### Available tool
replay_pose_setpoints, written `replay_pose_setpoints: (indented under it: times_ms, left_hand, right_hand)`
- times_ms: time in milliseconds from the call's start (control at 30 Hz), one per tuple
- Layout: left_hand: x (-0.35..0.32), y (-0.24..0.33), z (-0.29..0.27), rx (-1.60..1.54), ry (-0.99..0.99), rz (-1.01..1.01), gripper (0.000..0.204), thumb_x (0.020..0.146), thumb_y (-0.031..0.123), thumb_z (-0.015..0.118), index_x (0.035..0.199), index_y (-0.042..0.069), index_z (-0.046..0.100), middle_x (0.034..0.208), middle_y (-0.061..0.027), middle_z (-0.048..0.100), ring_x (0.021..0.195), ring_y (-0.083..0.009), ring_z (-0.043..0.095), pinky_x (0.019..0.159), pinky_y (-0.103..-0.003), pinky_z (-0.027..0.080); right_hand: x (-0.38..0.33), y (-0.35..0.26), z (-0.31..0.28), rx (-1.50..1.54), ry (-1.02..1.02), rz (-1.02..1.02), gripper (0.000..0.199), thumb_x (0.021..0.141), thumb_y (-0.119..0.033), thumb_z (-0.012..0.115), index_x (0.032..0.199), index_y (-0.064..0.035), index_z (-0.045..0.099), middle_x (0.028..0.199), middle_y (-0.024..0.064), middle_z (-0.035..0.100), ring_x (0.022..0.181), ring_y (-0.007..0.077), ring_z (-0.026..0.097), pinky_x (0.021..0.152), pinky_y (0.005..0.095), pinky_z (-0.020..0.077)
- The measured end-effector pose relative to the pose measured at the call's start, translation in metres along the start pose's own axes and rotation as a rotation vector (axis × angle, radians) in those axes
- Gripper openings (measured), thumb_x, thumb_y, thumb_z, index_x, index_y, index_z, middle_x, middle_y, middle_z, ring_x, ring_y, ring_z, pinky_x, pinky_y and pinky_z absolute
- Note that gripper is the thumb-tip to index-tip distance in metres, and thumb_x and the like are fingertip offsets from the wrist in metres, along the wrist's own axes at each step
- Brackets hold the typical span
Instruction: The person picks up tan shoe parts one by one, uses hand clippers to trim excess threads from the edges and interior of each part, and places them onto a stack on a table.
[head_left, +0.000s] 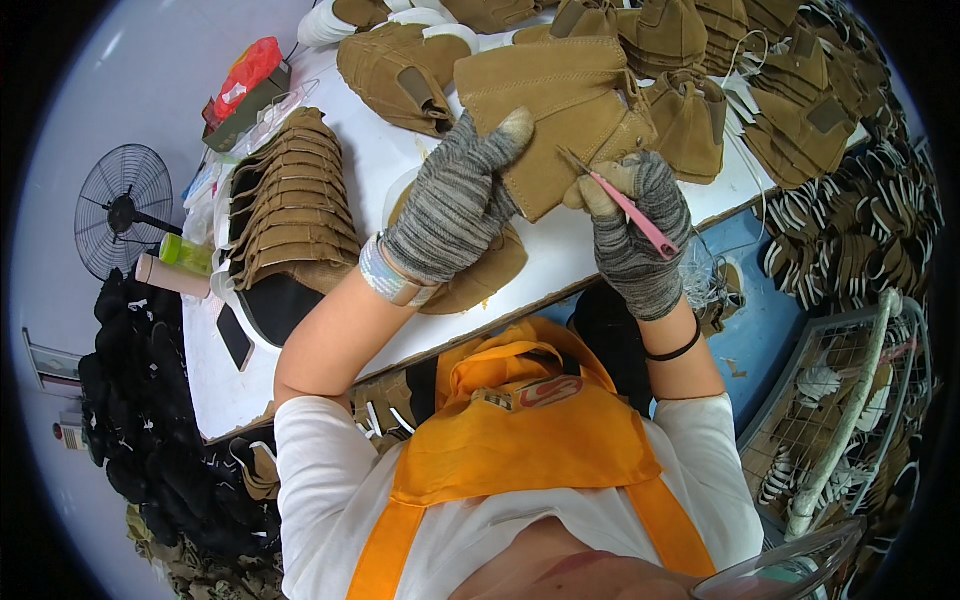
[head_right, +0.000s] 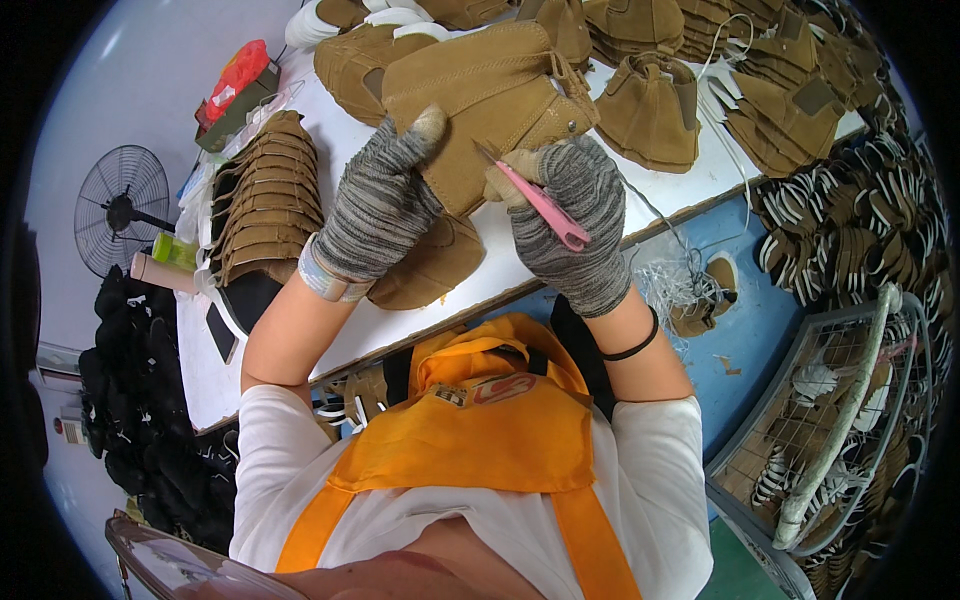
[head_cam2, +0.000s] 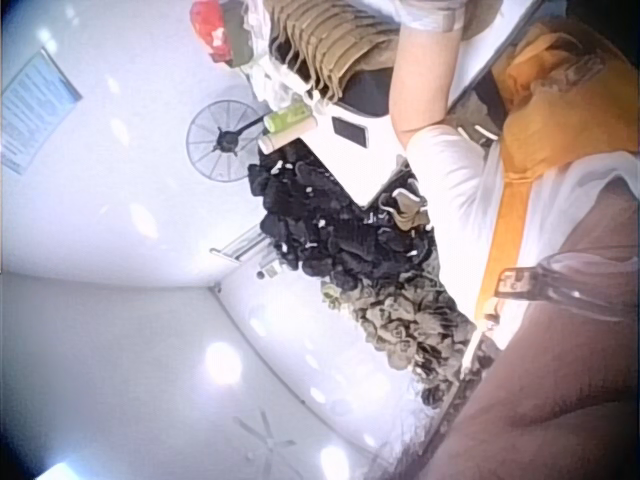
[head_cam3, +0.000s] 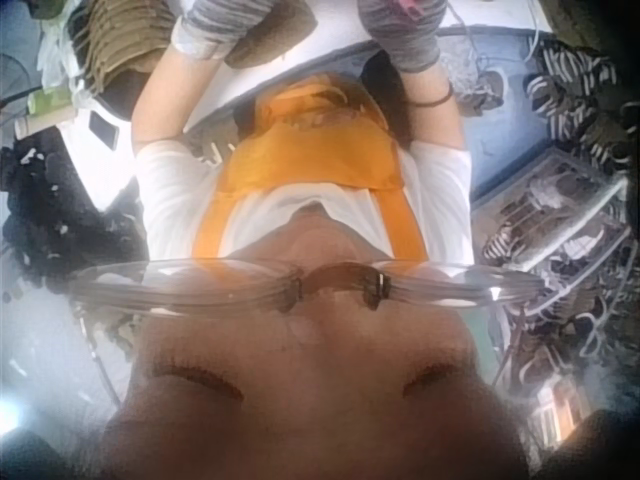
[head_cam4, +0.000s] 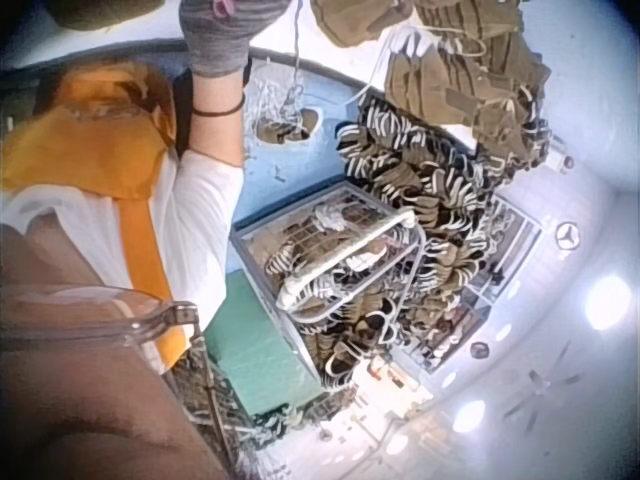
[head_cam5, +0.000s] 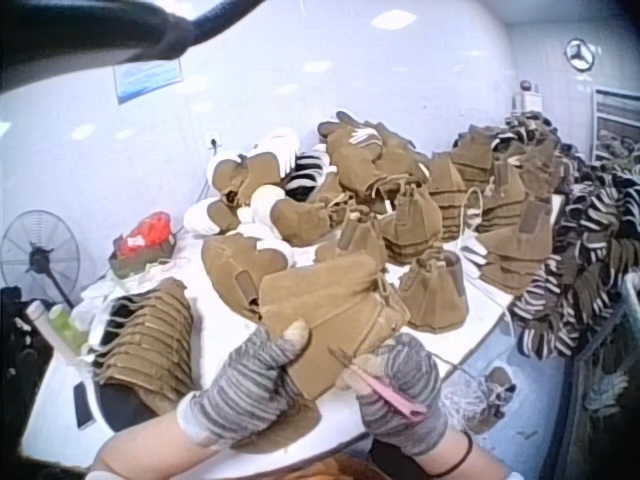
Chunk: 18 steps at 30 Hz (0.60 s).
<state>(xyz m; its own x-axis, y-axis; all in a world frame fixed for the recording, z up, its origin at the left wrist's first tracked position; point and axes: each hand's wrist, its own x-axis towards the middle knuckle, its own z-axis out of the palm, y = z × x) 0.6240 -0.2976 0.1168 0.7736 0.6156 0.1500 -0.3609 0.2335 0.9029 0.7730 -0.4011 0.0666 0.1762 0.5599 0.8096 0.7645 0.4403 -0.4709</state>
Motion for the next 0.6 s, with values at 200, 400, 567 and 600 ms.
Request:
replay_pose_setpoints:
  times_ms: [200,400,567,600]
  left_hand:
    - [0.000,0.001,-0.001,-0.038,0.015,-0.009,0.046,0.096,0.025,0.053,0.133,0.002,0.039,0.121,-0.0090,0.055,0.107,-0.0162,0.056,0.092,-0.028,0.046]
    - [0.000,0.004,-0.005,-0.017,-0.021,-0.005,0.046,0.096,0.025,0.053,0.133,0.002,0.039,0.121,-0.0090,0.055,0.106,-0.0162,0.057,0.090,-0.028,0.048]
    - [-0.001,0.009,-0.001,-0.017,-0.032,0.000,0.046,0.096,0.026,0.053,0.132,0.001,0.041,0.121,-0.0097,0.055,0.108,-0.0162,0.057,0.091,-0.028,0.048]
    - [-0.001,0.009,-0.002,0.032,-0.018,0.015,0.045,0.096,0.026,0.053,0.132,0.002,0.041,0.120,-0.0098,0.056,0.106,-0.0160,0.058,0.089,-0.028,0.049]
  right_hand:
    - [-0.005,0.004,0.012,0.207,0.037,0.032,0.012,0.086,-0.014,0.064,0.091,-0.0031,0.065,0.081,0.0068,0.068,0.076,0.0210,0.065,0.073,0.0304,0.0506]
    - [-0.013,0.017,0.013,0.198,-0.119,0.064,0.006,0.087,-0.014,0.061,0.086,-0.0097,0.065,0.078,0.0030,0.066,0.081,0.0189,0.062,0.091,0.0361,0.0430]
    - [-0.013,0.013,0.017,0.196,-0.021,0.019,0.015,0.089,-0.021,0.056,0.080,-0.0116,0.063,0.077,0.0017,0.065,0.076,0.0193,0.060,0.089,0.0366,0.0418]
    - [-0.009,0.002,0.016,0.200,0.019,-0.005,0.017,0.090,-0.023,0.055,0.079,-0.0117,0.063,0.077,0.0013,0.065,0.075,0.0197,0.060,0.088,0.0366,0.0419]
